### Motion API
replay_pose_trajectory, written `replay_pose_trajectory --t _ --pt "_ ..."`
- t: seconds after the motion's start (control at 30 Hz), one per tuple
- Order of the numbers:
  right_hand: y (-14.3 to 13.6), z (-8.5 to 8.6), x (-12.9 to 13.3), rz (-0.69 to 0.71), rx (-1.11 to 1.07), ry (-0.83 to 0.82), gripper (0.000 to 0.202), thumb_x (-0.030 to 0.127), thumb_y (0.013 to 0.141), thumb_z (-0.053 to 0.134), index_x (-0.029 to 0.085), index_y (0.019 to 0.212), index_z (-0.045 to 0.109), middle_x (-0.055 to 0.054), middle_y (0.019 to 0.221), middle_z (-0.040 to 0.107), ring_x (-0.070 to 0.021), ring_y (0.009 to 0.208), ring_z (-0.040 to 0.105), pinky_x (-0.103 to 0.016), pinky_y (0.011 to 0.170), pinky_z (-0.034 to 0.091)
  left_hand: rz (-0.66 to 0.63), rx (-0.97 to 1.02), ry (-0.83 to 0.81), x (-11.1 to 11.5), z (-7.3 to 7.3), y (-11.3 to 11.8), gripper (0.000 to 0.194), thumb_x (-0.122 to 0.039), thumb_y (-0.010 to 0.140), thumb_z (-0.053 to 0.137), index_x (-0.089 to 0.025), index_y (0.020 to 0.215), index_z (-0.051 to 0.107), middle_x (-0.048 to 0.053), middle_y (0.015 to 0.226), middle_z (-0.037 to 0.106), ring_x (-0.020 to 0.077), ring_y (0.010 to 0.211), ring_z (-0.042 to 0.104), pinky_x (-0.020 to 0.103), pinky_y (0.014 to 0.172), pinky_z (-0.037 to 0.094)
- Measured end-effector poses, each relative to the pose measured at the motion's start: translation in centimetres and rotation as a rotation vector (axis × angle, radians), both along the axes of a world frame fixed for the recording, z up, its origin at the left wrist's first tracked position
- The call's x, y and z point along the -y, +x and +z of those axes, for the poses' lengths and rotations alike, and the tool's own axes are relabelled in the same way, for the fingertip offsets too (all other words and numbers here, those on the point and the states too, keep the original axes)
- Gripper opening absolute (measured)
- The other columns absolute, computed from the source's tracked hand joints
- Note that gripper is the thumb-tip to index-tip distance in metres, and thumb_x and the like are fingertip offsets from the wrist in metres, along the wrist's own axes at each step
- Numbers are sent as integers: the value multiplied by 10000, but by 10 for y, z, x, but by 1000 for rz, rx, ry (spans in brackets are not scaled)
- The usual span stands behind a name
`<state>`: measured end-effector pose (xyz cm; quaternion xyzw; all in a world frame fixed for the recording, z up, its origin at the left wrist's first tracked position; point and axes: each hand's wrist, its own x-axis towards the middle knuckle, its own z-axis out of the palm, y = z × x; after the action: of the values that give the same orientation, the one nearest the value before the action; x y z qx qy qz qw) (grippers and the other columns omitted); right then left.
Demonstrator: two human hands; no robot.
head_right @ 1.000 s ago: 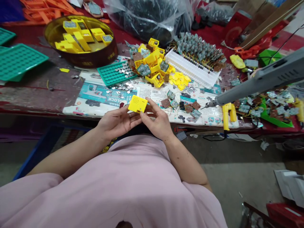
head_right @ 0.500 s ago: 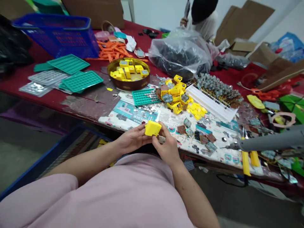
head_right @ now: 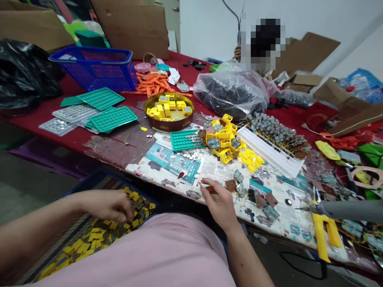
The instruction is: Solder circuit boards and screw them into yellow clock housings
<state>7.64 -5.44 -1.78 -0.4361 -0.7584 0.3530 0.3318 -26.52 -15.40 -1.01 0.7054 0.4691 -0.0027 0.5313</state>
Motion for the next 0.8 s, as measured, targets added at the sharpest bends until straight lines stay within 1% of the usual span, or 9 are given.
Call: replay_pose_trajectory --t 0.07,0.13,0.2,0.27,0.37,0.43,0.5,0.6,0.8 --pt "4 -3 -2 -12 22 84 179 347 912 622 250 1033 711 -47 990 779 -173 767 749 -293 706 629 23 40 32 -40 30 1 351 -365 893 504 -167 927 791 53 774 780 172 639 715 222 576 516" --pt "9 -7 -4 -20 47 222 148 287 921 614 242 1026 709 -30 954 780 -152 743 745 -264 699 621 145 4 193 -94 56 -6 417 -445 928 487 -142 937 774 48 692 742 151 604 681 205 543 478" --pt "12 -12 -4 -26 81 374 146 222 923 608 234 1030 707 -19 943 779 -137 785 748 -233 733 612 394 -288 574 -156 73 -12 305 -387 919 555 -179 986 769 2 731 727 155 733 696 223 690 526" --pt "14 -18 -3 -36 114 493 164 175 919 608 221 1046 702 -17 941 778 -125 827 749 -206 767 602 495 -423 697 -217 80 -13 309 -355 921 602 -176 1143 720 17 963 735 218 975 687 303 884 540" --pt "15 -26 -2 -66 139 610 176 146 911 619 200 1065 684 -27 924 778 -113 795 746 -180 756 592 522 -560 726 -294 74 -3 400 -418 944 613 -169 1257 597 86 1287 609 240 1139 617 445 965 554" --pt "15 -29 -2 -87 140 658 167 143 910 622 191 1061 675 -34 908 778 -113 773 745 -175 745 591 502 -644 705 -330 65 7 448 -327 883 673 -100 1269 637 168 1433 532 358 1370 442 506 1160 376" --pt "14 -30 -2 -95 140 666 157 146 911 624 184 1057 669 -37 887 776 -111 754 742 -171 741 591 473 -707 671 -355 56 13 532 -314 840 682 -66 1308 635 204 1515 462 414 1461 295 539 1224 230" --pt "13 -27 -3 -95 134 644 130 159 919 618 178 1040 663 -34 846 771 -101 712 733 -160 720 589 432 -765 635 -372 46 12 621 -402 835 652 -74 1360 608 198 1596 358 436 1490 224 561 1229 171" --pt "12 -22 -4 -86 132 660 100 183 931 609 180 1016 663 -26 807 765 -99 679 724 -165 706 592 390 -790 614 -365 44 5 640 -509 835 623 -149 1363 620 145 1666 225 429 1500 219 575 1229 142"
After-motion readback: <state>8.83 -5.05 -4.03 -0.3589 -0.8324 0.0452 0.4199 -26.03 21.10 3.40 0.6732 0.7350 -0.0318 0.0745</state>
